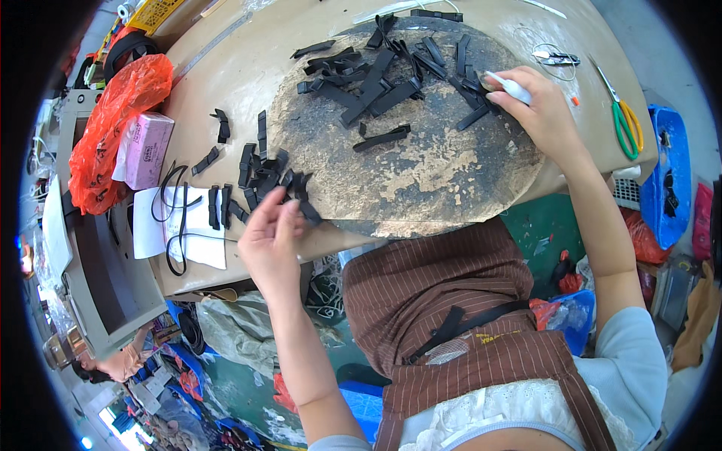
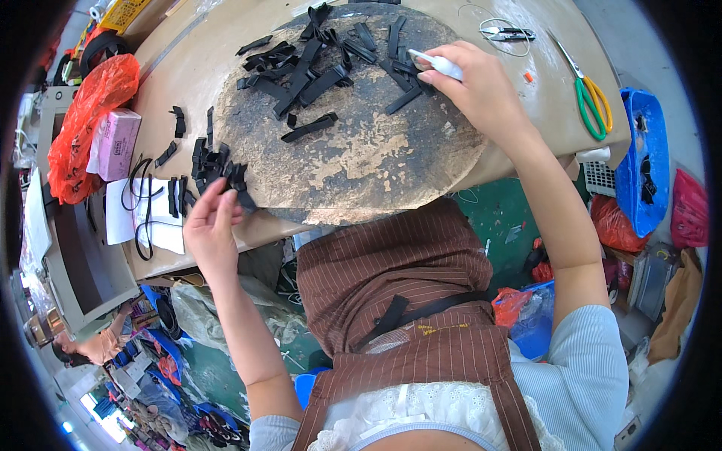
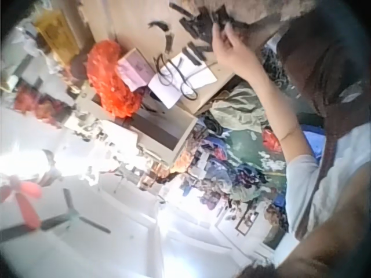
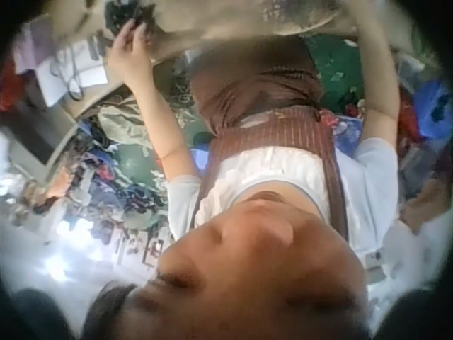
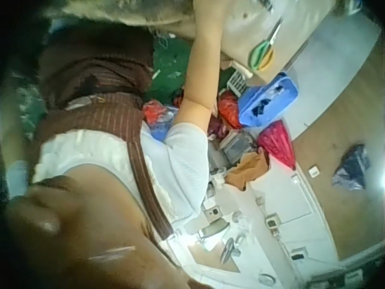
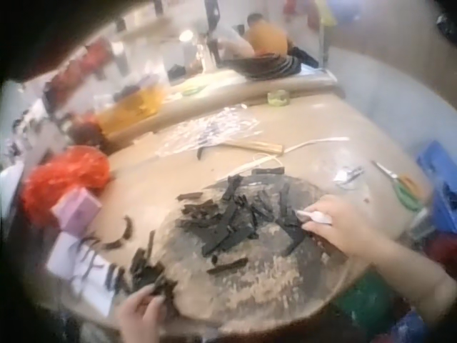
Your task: The person assembles small black straps by applying glue from a bottle onto the pieces and folding and pressing them together by hand.
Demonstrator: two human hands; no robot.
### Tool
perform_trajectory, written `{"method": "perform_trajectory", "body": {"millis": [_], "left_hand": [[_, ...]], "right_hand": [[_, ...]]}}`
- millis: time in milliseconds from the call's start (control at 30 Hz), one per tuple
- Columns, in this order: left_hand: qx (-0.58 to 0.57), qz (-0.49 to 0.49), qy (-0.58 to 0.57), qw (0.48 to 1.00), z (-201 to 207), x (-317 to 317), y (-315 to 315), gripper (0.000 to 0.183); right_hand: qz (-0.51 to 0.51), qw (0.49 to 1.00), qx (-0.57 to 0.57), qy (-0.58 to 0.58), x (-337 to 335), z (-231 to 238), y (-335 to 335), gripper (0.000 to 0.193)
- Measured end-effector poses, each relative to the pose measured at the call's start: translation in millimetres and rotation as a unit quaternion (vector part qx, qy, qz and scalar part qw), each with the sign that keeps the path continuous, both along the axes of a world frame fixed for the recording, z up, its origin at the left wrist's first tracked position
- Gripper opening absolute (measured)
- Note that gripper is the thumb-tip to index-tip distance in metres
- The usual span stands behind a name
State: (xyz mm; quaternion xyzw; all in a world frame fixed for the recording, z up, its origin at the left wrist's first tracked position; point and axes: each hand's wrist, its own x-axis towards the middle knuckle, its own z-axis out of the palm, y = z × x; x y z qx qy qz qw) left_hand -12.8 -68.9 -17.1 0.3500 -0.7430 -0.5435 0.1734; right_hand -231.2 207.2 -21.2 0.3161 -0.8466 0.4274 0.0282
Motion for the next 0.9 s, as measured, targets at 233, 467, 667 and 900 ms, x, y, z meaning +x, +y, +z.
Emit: {"method": "perform_trajectory", "body": {"millis": [233,467,667,900], "left_hand": [[-0.422,-0.111,0.082,0.896,13.1,-28.7,38.5,0.028],[-0.552,-0.211,0.019,0.806,9.6,-77.8,58.9,0.018],[0.293,-0.124,0.117,0.941,15.8,-34.3,80.9,0.019],[0.461,-0.058,0.137,0.875,15.7,-0.8,92.7,0.032]], "right_hand": [[-0.009,0.990,0.133,0.053,3.2,6.7,-9.0,0.017],[-0.025,0.990,-0.088,-0.105,23.4,10.1,-5.3,0.007],[0.001,0.957,-0.112,-0.266,44.0,22.7,6.0,0.006],[0.101,0.861,-0.180,-0.464,89.7,65.2,-32.4,0.014]]}}
